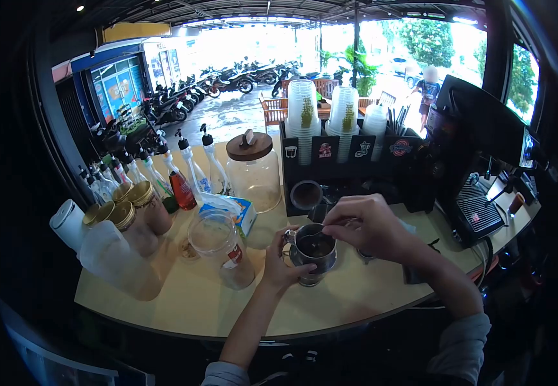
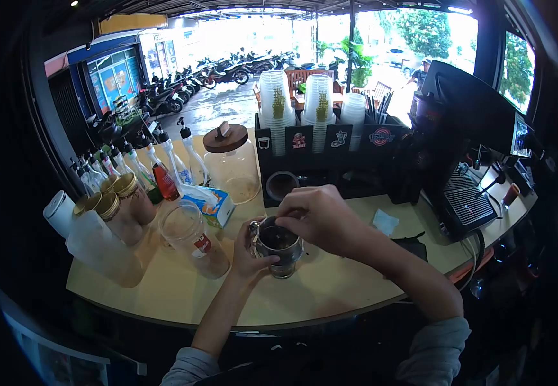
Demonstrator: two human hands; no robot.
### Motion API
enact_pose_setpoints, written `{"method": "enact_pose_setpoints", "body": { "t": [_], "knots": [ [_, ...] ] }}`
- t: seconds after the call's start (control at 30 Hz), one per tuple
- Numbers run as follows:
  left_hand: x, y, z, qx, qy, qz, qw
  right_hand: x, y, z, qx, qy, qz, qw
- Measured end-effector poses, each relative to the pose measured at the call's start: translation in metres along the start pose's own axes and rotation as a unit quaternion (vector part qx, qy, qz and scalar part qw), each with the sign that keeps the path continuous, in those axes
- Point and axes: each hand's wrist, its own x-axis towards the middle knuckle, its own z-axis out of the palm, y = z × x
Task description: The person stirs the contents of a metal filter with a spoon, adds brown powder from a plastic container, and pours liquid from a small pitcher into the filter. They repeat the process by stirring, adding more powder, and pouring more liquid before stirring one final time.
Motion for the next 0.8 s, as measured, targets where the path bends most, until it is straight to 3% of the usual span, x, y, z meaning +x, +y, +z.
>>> {"method": "enact_pose_setpoints", "body": {
  "t": [0.13, 0.2, 0.33, 0.43, 0.63, 0.8],
  "knots": [
    [0.001, 0.001, 0.001, -0.016, 0.004, 0.001, 1.000, -0.009, 0.008, 0.011, -0.053, 0.045, -0.100, 0.993],
    [0.000, -0.002, 0.001, -0.014, 0.006, 0.001, 1.000, -0.016, 0.004, 0.013, -0.185, 0.059, -0.141, 0.971],
    [0.000, -0.007, -0.001, -0.005, 0.002, 0.012, 1.000, -0.036, 0.010, 0.041, -0.192, 0.036, -0.065, 0.978],
    [0.002, -0.003, -0.001, -0.007, -0.010, -0.004, 1.000, -0.040, 0.008, 0.052, -0.142, 0.075, -0.176, 0.971],
    [0.003, -0.003, -0.002, 0.025, -0.008, 0.024, 0.999, -0.052, 0.021, 0.051, -0.137, 0.091, -0.123, 0.979],
    [0.007, 0.006, -0.009, 0.063, -0.041, -0.011, 0.997, -0.056, 0.025, 0.051, -0.134, 0.093, -0.164, 0.973]
  ]
}}
